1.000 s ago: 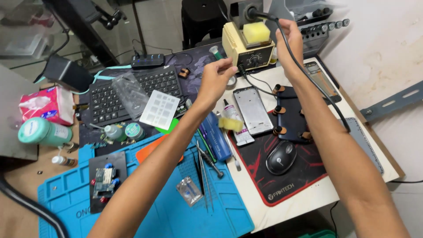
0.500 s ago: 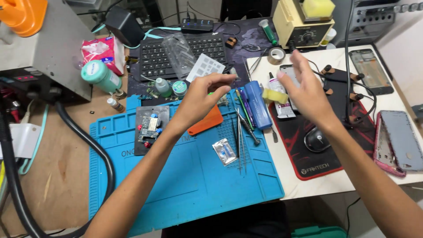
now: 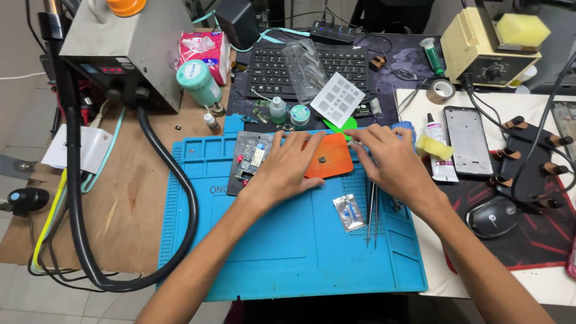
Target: The person is performing maintenance on electronic components, including using a soldering iron and cleaning a BGA stencil with a sponge and solvent.
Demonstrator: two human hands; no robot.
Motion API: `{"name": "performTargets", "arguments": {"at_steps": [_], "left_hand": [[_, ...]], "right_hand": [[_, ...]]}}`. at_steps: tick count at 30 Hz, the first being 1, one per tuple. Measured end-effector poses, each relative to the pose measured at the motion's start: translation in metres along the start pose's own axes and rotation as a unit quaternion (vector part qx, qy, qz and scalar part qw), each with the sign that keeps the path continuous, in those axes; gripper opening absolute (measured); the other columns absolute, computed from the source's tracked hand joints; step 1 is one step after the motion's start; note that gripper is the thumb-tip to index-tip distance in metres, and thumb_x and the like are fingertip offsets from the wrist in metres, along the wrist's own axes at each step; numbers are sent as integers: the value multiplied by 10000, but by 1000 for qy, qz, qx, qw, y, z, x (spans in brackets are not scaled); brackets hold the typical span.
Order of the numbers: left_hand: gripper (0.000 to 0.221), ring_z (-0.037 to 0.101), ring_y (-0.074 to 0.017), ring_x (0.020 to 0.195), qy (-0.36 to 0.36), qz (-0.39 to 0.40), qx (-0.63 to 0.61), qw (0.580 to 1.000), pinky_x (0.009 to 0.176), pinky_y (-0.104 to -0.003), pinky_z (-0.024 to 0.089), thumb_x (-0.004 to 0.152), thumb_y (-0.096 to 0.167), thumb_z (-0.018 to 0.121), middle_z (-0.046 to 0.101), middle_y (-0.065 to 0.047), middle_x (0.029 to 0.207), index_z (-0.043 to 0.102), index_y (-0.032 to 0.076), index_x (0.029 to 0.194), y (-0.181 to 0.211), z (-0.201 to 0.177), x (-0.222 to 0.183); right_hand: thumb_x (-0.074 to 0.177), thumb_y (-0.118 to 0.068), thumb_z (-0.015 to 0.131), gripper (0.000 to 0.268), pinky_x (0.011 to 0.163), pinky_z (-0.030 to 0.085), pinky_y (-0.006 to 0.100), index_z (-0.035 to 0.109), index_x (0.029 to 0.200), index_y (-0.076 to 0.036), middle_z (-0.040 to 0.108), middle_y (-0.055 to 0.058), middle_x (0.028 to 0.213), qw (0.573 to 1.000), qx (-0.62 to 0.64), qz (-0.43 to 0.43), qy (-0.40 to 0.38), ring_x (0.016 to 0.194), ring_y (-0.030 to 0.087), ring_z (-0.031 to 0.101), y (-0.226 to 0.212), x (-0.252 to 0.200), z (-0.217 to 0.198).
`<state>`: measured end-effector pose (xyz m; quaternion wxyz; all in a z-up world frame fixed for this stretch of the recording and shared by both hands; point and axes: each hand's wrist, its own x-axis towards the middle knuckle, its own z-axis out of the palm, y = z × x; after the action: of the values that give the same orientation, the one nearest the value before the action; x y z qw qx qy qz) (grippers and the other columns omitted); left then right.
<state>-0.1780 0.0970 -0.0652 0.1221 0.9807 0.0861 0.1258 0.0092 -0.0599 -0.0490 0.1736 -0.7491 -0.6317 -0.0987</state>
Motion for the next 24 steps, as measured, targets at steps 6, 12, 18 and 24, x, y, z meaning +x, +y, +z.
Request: {"name": "performTargets", "arguments": {"at_steps": [6,12,18,24], "left_hand": [[836,611,-354,1139,-5,21,5,1000,1084,-561,291,804,362,848,641,-234,1161,453,44,1469,-2,3,-1],[835,590,-359,1180,-40,29,-37,998,1127,-610,212,759,347,868,638,-253,1217,492,28,1434,0,-9,-6],[617,618,-321,1106,75,-2,-145,987,1081,-577,277,883,450,769,649,-159,1090,577,76,1335,-6,-4,-3],[189,601,-190,845,213,-107,-99,966,918,-440,360,983,322,703,600,-13,832,669,139,1014,-21,-10,0]], "right_hand": [[1045,-219,587,193,958,411,401,648,1225,-248,625,-47,947,999,-23,-26,7,946,162,663,-5,-2,14],[1082,-233,602,237,959,391,366,670,1309,-256,646,-79,944,993,-90,37,59,936,137,673,23,-13,5],[1056,-229,666,200,937,382,339,708,1250,-246,677,-70,945,994,-60,65,68,937,134,683,20,-14,-1],[975,-315,735,173,910,399,382,720,1143,-278,666,-55,944,993,-103,24,58,917,152,681,13,-8,4]]}}
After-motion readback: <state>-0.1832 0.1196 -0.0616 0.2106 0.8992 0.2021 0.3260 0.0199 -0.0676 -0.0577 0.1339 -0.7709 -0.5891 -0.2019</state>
